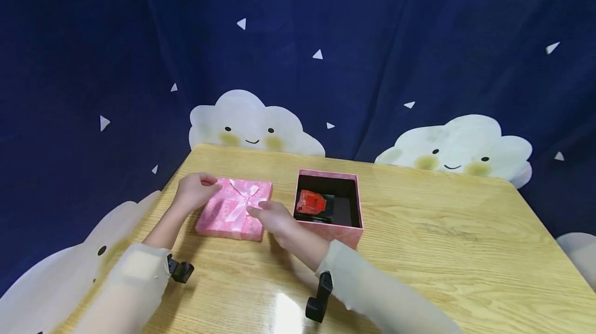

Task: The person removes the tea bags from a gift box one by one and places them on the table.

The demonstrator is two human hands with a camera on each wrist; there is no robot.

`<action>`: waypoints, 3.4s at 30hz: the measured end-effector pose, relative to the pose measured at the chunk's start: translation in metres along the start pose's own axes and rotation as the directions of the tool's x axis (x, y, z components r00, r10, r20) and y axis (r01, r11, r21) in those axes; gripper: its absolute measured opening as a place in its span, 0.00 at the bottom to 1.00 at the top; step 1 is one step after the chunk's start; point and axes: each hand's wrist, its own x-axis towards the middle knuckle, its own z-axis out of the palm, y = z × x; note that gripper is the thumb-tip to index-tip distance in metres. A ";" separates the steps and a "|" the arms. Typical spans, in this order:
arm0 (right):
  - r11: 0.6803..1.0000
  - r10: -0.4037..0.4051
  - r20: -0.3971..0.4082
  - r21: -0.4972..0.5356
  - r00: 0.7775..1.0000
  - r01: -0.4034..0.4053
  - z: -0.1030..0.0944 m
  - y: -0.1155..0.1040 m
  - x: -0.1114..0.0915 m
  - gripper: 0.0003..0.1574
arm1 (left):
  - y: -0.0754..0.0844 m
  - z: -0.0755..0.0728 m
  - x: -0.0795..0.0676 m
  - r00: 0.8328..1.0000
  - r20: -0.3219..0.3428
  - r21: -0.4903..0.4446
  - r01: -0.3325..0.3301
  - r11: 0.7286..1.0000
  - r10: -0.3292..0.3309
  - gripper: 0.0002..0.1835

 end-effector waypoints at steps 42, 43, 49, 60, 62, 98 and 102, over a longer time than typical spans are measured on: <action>0.996 -0.079 0.297 0.055 0.952 0.066 -0.176 0.013 -0.045 0.16 | 0.089 0.084 0.007 0.880 0.455 -0.683 0.249 0.687 0.133 0.19; 0.996 -0.081 0.297 0.055 0.951 0.068 -0.177 0.013 -0.043 0.15 | 0.089 0.086 0.007 0.877 0.462 -0.682 0.259 0.684 0.129 0.19; 0.998 -0.060 0.281 0.030 0.958 0.054 -0.184 0.007 -0.036 0.18 | 0.093 0.095 0.008 0.859 0.504 -0.673 0.323 0.666 0.093 0.15; 0.997 0.044 0.246 0.053 0.968 -0.059 -0.184 -0.003 -0.014 0.21 | 0.090 0.103 0.009 0.864 0.497 -0.686 0.337 0.645 0.078 0.15; 0.992 0.078 0.233 0.075 0.969 -0.098 -0.183 -0.002 -0.011 0.22 | 0.089 0.106 0.008 0.865 0.497 -0.687 0.342 0.641 0.072 0.16; 0.966 0.255 0.036 0.032 0.966 -0.256 -0.169 -0.005 0.015 0.23 | 0.103 0.107 0.006 0.934 0.357 -0.648 0.253 0.718 -0.008 0.11; 0.955 0.291 0.015 -0.057 0.956 -0.290 -0.166 -0.005 0.021 0.35 | 0.102 0.107 0.005 0.942 0.335 -0.646 0.241 0.724 -0.015 0.12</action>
